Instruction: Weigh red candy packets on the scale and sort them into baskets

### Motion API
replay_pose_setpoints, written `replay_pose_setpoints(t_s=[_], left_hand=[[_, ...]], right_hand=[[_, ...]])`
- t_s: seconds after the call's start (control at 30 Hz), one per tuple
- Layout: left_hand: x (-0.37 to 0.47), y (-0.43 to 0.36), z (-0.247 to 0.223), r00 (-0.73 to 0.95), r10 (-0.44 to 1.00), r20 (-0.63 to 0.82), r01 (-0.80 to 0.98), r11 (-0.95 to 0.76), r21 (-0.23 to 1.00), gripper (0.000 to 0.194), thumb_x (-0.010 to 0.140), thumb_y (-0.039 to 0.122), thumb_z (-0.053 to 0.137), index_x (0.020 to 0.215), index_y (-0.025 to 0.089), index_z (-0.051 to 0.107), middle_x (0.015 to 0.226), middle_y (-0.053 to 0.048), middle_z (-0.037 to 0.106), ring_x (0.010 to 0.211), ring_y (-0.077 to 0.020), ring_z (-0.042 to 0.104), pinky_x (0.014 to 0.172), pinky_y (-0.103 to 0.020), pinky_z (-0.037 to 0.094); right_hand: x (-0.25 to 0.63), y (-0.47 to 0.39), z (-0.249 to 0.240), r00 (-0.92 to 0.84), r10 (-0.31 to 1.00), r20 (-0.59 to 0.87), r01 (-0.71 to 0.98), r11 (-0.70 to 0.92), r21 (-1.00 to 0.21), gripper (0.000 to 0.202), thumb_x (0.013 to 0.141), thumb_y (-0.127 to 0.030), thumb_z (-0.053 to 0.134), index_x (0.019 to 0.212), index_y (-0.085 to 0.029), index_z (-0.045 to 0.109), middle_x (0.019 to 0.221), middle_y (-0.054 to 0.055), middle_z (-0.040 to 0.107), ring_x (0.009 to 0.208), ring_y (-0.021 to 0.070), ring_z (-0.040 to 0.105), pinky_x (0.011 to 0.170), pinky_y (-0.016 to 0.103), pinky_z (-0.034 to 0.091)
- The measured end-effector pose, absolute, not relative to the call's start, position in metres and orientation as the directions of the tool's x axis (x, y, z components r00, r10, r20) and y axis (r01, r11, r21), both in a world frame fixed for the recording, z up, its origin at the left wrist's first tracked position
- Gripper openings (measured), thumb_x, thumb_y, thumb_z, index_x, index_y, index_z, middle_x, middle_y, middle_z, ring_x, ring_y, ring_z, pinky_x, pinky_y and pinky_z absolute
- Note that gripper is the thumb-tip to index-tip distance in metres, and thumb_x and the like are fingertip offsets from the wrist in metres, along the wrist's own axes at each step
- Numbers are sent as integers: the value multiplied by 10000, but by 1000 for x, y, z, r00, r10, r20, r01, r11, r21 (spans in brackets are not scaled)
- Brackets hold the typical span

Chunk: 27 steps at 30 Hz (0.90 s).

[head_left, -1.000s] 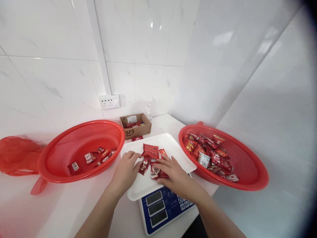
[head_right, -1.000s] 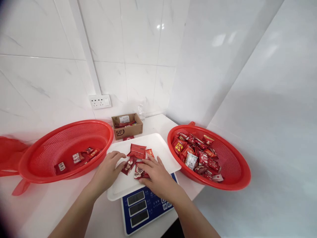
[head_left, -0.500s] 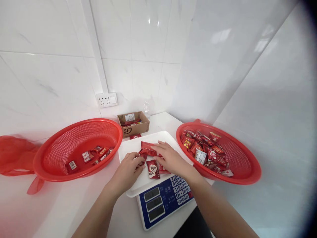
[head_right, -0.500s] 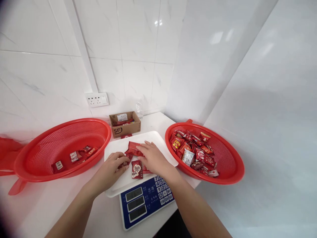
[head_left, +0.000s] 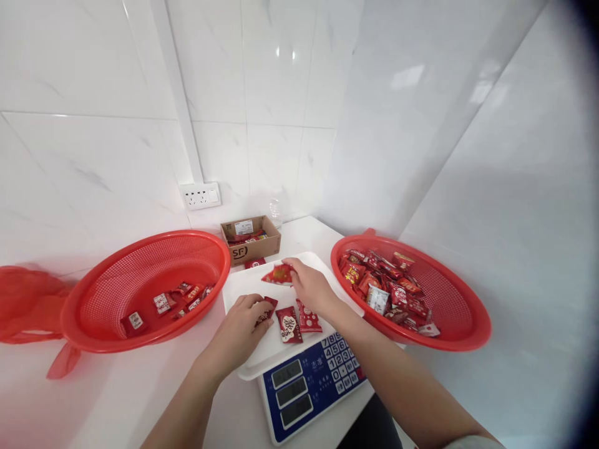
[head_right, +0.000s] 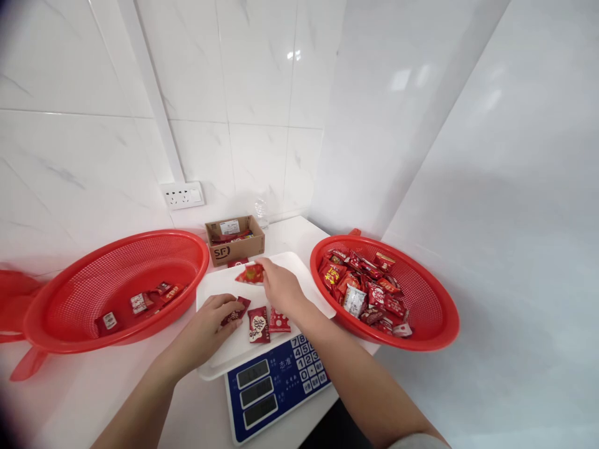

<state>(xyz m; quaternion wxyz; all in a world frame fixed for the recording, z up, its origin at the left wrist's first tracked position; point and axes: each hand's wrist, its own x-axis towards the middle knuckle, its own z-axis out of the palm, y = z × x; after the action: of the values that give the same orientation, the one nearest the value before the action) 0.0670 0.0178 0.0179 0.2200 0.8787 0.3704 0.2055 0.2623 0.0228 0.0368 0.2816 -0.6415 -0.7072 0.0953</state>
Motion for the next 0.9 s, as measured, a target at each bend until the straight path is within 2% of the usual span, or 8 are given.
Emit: replay_pose_setpoints(t_s=[0.07,0.13,0.23,0.37,0.5,0.6,0.77,0.9], left_hand=[[67,18,17,642,742,192,566,-629,533,251,877,248,446,1066,266,610,1123,-44,571,1077,-228,492,907,-389,435],[67,19,16,646,738,194,567,-634,526,245,872,250,455,1060,267,611,1124,-44,573,1081,-232,493,910,-393,434],[67,19,15,645,735,209,562,-641,522,244,872,250,457,1061,276,608,1118,-41,576,1074,-233,498,904,-397,439],[66,20,14,643,736,211,560,-640,526,246,877,256,449,1065,274,606,1121,-43,574,1079,-236,492,909,-408,437],[66,19,14,645,732,219,558,-647,520,242,877,267,447,1057,262,610,1122,-55,569,1071,-241,496,902,-416,443],[66,18,14,642,735,217,566,-646,513,239,879,271,451,1063,266,603,1145,-54,561,1082,-238,493,906,-418,445],[72,15,12,650,720,242,568,-673,474,261,873,290,475,1112,253,573,1224,-63,522,1144,-244,468,950,-427,425],[78,12,14,675,693,252,580,-710,400,301,859,315,511,1148,244,555,1288,-75,493,1218,-260,425,1008,-453,381]], right_hand=[[264,22,39,50,955,291,771,148,-619,409,892,-189,332,1290,-233,414,1104,47,646,934,169,614,797,306,456],[265,21,38,49,960,276,756,145,-638,447,881,-225,392,1327,-228,381,1185,63,607,982,175,601,844,325,453],[266,19,32,-46,961,274,822,192,-536,440,856,-212,449,1296,-191,452,1290,95,532,1141,199,514,961,357,392],[268,16,21,-232,954,187,875,289,-389,315,841,-172,480,1124,-187,617,1174,88,622,1183,229,482,1016,397,333],[271,12,17,-284,945,162,884,324,-338,322,830,-193,525,1137,-184,620,1208,88,610,1206,275,460,1029,462,309],[274,5,19,-252,943,218,875,318,-364,317,849,-219,510,1147,-204,617,1236,66,595,1223,264,447,1052,481,286],[284,-15,20,-303,932,197,818,361,-449,365,863,-198,471,1214,-206,571,1295,75,546,1270,214,408,1058,427,325],[296,-40,16,-155,927,341,755,334,-564,369,889,-282,446,1242,-236,542,1341,52,500,1278,205,398,1050,416,356]])
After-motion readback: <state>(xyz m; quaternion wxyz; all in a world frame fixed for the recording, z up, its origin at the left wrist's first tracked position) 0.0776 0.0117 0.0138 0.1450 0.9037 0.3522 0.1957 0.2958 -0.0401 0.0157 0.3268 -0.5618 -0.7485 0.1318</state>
